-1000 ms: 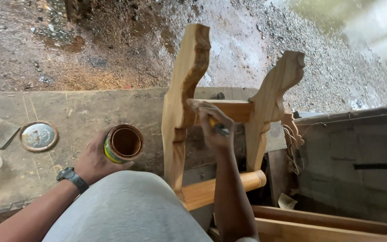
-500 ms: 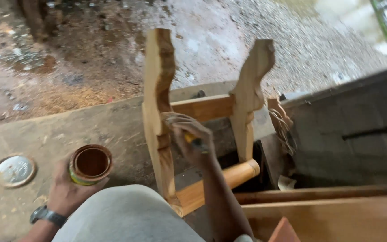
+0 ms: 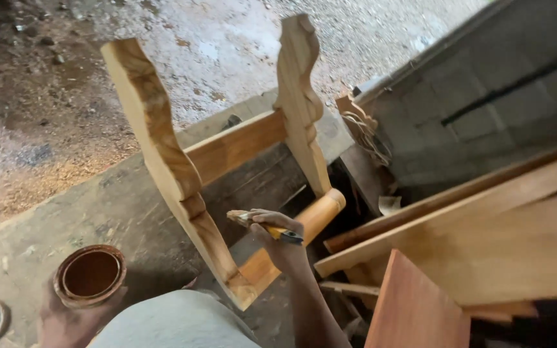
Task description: Applying wood stain to a wooden table frame using a paintbrush in a workshop environment.
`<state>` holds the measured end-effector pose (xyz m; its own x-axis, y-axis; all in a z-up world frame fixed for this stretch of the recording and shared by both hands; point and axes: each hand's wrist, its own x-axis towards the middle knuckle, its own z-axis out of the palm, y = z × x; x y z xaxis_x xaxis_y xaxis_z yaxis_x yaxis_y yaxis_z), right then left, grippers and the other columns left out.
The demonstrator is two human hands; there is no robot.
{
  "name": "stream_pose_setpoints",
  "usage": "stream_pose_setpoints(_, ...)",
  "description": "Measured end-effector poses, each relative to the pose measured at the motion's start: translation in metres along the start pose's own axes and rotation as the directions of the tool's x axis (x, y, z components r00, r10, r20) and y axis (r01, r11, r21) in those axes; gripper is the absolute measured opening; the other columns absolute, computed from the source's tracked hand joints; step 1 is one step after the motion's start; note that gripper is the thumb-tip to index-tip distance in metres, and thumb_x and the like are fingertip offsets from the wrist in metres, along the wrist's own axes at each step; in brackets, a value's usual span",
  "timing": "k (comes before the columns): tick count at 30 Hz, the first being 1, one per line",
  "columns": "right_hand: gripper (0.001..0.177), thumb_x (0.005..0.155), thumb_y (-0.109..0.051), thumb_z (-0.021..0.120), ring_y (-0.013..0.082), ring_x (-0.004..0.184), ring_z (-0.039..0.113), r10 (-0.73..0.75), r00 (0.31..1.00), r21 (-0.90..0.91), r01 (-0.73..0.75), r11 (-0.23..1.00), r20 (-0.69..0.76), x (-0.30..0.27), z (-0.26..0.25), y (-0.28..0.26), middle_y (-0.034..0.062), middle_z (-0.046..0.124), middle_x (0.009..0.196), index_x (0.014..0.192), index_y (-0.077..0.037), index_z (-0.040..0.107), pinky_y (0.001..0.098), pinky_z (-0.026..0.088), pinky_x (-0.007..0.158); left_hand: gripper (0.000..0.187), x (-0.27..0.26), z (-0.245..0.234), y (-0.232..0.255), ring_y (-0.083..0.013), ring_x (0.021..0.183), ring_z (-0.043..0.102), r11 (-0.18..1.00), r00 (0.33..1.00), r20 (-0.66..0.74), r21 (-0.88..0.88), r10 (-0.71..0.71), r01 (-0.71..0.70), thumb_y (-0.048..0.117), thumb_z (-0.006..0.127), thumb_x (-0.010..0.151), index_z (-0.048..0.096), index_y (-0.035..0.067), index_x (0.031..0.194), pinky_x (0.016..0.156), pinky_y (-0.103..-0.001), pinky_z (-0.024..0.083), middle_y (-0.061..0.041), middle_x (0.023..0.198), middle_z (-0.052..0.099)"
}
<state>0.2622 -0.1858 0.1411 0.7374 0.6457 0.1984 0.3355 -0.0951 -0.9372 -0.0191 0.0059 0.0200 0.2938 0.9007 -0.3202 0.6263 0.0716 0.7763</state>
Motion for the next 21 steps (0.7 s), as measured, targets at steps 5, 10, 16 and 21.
stream_pose_setpoints(5,0.01,0.091,-0.01,0.072,0.0264,0.109,0.076,0.136,0.991,-0.088,-0.134,0.987,0.017,-0.043,0.01,-0.016,0.0169,0.078,0.112,0.096,-0.003,0.077,0.0365,0.062,0.093,0.11,0.0,0.007,-0.005,-0.0327,0.126,0.059,0.991,0.987,0.105,-0.057,0.124,-0.119,0.025,0.093,0.051,0.049,0.006,0.15,0.101,-0.047,0.047,-0.019,0.136,0.064)
stream_pose_setpoints(10,0.014,0.096,-0.013,0.066,0.0272,0.099,0.08,0.201,0.978,0.016,-0.201,0.979,-0.053,-0.086,0.023,-0.047,0.019,0.08,0.105,0.093,-0.002,0.074,0.0365,0.07,0.085,0.107,0.011,0.015,-0.035,-0.0329,0.122,0.062,0.969,0.968,0.057,-0.064,0.242,-0.239,0.031,0.093,0.054,0.052,0.005,0.149,0.1,-0.045,0.049,-0.02,0.132,0.065)
stream_pose_setpoints(16,0.02,0.094,-0.021,0.067,0.0178,0.089,0.078,0.242,0.916,-0.105,-0.289,0.952,-0.32,-0.146,-0.003,-0.021,0.0096,0.083,0.092,0.089,-0.005,0.078,0.0306,0.062,0.083,0.11,0.052,0.026,-0.105,-0.0447,0.114,0.068,0.838,0.835,-0.076,0.08,0.545,-0.539,0.038,0.093,0.057,0.061,-0.006,0.153,0.088,-0.052,0.054,-0.029,0.131,0.069)
stream_pose_setpoints(21,0.032,0.098,-0.031,0.063,0.0179,0.08,0.078,0.296,0.832,-0.184,-0.42,0.889,-0.469,-0.164,-0.021,-0.024,0.0067,0.078,0.08,0.074,-0.009,0.069,0.0303,0.055,0.074,0.101,0.041,0.007,-0.083,-0.0497,0.113,0.065,0.862,0.862,-0.006,0.043,0.506,-0.506,0.024,0.092,0.068,0.049,-0.014,0.151,0.093,-0.054,0.052,-0.035,0.133,0.064)
